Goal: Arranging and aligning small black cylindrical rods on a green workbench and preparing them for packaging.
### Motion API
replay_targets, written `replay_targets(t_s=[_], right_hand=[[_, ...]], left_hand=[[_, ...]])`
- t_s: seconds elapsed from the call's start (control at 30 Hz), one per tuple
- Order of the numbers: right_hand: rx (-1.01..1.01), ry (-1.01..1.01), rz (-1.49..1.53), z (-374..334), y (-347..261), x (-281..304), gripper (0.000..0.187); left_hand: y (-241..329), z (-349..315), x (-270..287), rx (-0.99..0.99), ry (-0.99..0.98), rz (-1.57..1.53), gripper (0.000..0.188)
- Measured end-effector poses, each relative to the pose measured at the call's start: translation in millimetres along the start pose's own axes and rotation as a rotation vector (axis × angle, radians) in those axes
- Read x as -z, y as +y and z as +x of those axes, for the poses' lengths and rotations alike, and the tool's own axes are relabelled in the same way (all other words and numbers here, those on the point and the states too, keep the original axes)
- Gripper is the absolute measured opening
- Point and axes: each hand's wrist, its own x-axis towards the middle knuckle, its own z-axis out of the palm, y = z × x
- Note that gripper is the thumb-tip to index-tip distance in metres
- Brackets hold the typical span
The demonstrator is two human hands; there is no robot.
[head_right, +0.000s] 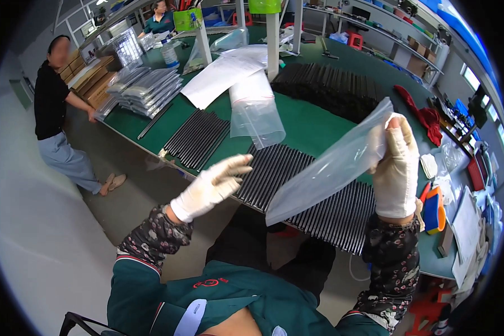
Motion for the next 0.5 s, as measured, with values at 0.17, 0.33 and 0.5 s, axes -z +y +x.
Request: replay_targets(t_s=[0.17,0.33,0.5], right_hand=[[-0.082,-0.138,-0.638,18.4,-0.6,57.9,0.017],[-0.273,0.021,-1.033,31.8,34.5,136.1,0.052],[0.477,0.47,-0.853,14.0,-50.7,232.8,0.045]], left_hand=[[19.2,8.6,18.3,-0.124,0.14,0.299,0.045],[43.1,-9.0,91.5,-0.131,0.743,0.218,0.055],[91.5,-85.2,103.7,-0.717,1.3,0.325,0.066]])
